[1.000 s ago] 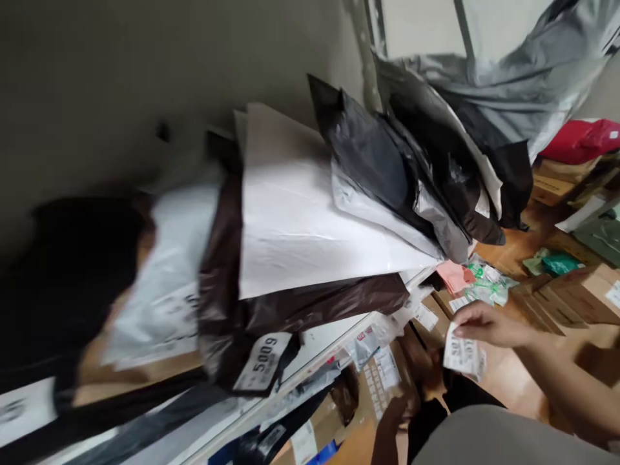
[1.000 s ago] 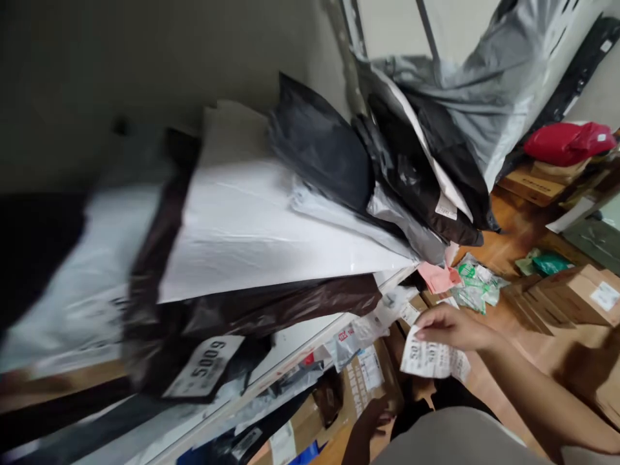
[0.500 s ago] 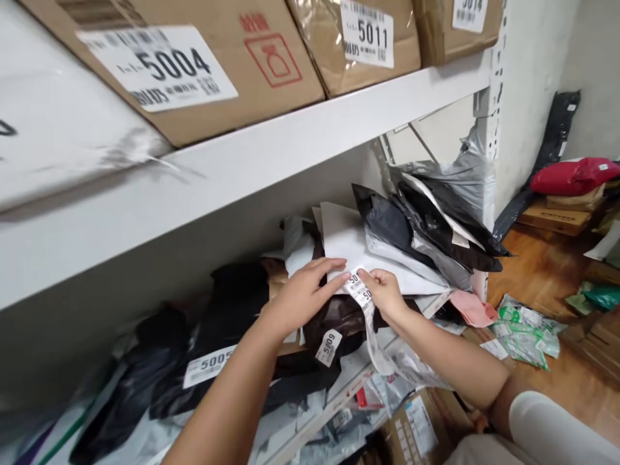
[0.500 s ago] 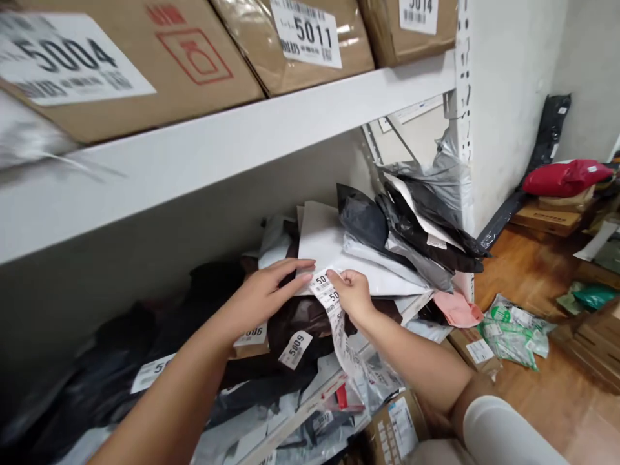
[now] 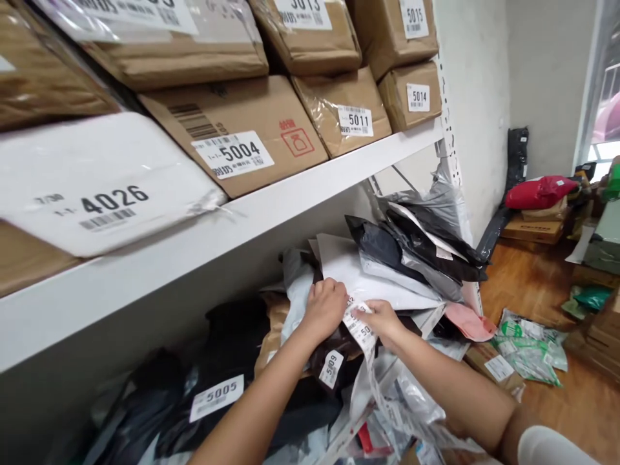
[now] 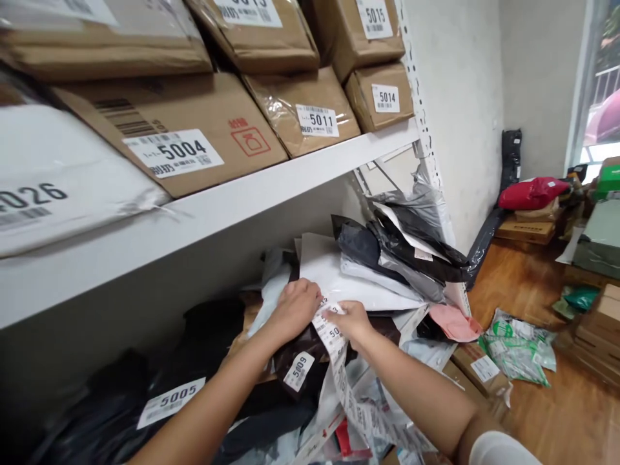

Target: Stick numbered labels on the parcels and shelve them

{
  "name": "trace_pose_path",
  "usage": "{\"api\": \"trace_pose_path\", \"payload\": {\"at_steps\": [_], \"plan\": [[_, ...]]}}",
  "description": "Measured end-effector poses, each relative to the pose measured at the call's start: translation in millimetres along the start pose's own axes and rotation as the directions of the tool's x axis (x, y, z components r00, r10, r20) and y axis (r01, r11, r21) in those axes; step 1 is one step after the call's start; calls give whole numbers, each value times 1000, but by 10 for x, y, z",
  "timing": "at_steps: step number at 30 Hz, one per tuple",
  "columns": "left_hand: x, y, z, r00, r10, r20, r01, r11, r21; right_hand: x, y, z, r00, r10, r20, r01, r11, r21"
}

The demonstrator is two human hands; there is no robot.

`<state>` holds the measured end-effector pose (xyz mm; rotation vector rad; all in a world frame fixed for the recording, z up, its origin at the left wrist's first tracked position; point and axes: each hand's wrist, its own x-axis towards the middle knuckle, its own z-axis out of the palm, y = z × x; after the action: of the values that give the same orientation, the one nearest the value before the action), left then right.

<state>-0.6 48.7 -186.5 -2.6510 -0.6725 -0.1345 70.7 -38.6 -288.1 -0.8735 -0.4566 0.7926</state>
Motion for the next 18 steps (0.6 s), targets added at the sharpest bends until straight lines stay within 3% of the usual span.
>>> {"api": "trace_pose_path", "payload": {"at_steps": [2,5,7,9,12,15,18], "plan": [[-3,12,13,1000,17,16,-18,998,56,-112,79,-136,998,39,42,-39,999,-4],[110,71,-42,998,-21,65,12,991,133,-229,151,-388,996,62,-59,-63,998,-25],[289,156,-128,999,-14,35,8,989,149,-229,110,-552,995,14,-95,-15,1000,-9],[533,243,-224,993,119,17,-120,988,92,-170,-3,-694,995,-65,-70,67,997,30],[917,288,-326,921,384,70,-382,923,-44,-26,-202,-849,991,-131,31,130,990,60],[1206,228,-369,890,445,102,-437,895,-90,149,-306,-900,988,-120,93,117,992,42],[1391,173,-407,868,475,148,-456,878,-146,366,-345,-849,993,-117,31,113,988,105]]}}
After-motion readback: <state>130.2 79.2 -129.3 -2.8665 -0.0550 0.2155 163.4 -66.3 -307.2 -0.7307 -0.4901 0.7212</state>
